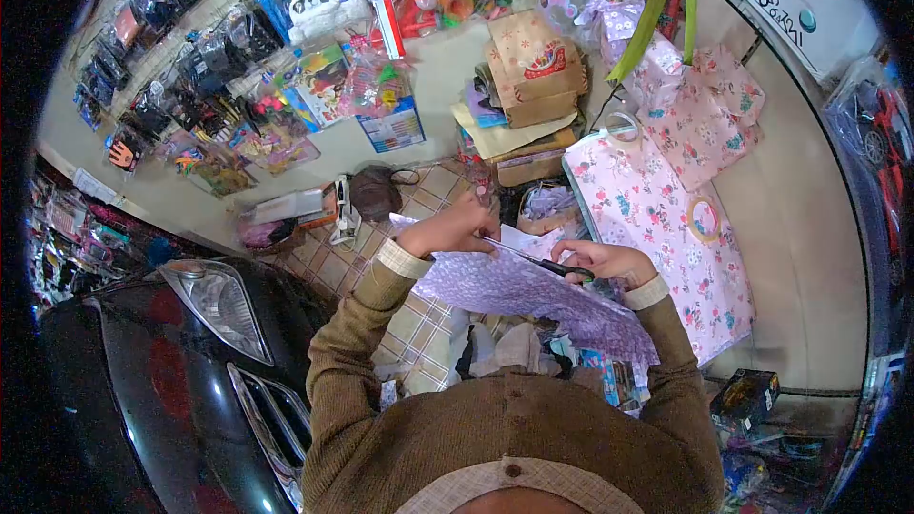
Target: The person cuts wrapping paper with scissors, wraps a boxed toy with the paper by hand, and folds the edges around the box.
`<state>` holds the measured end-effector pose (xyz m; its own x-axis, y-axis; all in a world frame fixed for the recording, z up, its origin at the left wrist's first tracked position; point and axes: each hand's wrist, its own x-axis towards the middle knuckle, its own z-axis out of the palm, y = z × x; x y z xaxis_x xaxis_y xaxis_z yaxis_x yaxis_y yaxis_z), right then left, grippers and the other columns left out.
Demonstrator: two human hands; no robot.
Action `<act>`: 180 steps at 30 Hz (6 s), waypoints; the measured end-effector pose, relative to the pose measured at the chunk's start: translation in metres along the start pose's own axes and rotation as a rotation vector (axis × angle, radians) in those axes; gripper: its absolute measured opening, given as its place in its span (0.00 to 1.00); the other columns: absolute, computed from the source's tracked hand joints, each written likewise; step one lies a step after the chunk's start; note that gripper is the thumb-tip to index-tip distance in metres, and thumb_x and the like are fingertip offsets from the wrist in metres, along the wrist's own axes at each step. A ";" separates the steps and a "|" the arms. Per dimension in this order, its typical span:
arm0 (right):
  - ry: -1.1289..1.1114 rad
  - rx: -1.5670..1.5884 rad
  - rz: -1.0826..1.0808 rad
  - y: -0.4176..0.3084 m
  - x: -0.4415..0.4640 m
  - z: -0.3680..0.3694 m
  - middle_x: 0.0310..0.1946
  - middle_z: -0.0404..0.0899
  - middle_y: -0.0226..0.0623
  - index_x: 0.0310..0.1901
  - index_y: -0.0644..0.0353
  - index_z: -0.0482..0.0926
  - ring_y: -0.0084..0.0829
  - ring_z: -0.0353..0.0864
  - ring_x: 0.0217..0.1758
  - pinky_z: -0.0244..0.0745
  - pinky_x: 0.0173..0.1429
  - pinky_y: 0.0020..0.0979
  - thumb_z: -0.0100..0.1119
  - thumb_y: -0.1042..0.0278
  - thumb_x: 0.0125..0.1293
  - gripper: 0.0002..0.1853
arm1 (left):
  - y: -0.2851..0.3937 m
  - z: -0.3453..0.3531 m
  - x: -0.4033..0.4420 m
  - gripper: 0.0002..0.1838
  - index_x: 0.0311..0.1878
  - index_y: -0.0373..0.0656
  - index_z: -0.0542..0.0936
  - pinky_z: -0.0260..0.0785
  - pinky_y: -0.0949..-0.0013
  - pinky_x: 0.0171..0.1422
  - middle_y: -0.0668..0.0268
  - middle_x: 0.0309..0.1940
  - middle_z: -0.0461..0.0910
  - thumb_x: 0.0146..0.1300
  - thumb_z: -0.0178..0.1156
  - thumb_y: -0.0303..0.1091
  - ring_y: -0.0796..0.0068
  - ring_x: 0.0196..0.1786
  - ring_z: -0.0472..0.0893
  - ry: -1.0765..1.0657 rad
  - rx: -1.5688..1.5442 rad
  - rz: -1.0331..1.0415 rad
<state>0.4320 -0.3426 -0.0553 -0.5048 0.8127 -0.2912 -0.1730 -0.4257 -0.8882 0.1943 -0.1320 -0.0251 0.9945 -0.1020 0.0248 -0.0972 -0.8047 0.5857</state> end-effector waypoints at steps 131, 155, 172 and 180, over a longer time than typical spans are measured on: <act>-0.026 0.034 -0.070 0.010 0.012 -0.005 0.39 0.75 0.36 0.48 0.54 0.58 0.24 0.75 0.40 0.70 0.42 0.24 0.54 0.72 0.65 0.16 | 0.036 0.007 -0.049 0.16 0.42 0.37 0.80 0.69 0.76 0.44 0.70 0.34 0.81 0.53 0.70 0.33 0.83 0.38 0.76 0.482 -0.765 -0.406; 0.029 0.073 -0.127 -0.022 0.006 0.026 0.29 0.74 0.32 0.52 0.56 0.56 0.21 0.74 0.32 0.65 0.35 0.19 0.68 0.57 0.56 0.32 | 0.016 0.021 -0.060 0.10 0.38 0.36 0.83 0.59 0.81 0.31 0.79 0.28 0.77 0.64 0.60 0.34 0.93 0.30 0.68 0.453 -0.953 -0.354; 0.109 0.144 -0.086 -0.025 0.015 0.029 0.29 0.73 0.31 0.54 0.57 0.55 0.21 0.74 0.28 0.68 0.33 0.22 0.69 0.62 0.56 0.33 | 0.016 0.029 -0.051 0.10 0.38 0.36 0.82 0.58 0.83 0.29 0.81 0.26 0.76 0.65 0.59 0.35 0.94 0.29 0.67 0.456 -0.964 -0.357; 0.026 0.142 -0.130 -0.018 0.021 0.023 0.38 0.75 0.35 0.52 0.52 0.57 0.21 0.72 0.34 0.68 0.36 0.21 0.59 0.75 0.62 0.23 | 0.015 0.035 -0.041 0.12 0.41 0.35 0.82 0.60 0.81 0.30 0.79 0.27 0.76 0.65 0.59 0.35 0.92 0.30 0.68 0.469 -0.955 -0.297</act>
<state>0.4046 -0.3268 -0.0372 -0.4486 0.8737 -0.1882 -0.3538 -0.3670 -0.8603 0.1507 -0.1609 -0.0457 0.9094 0.4146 -0.0338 0.0177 0.0428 0.9989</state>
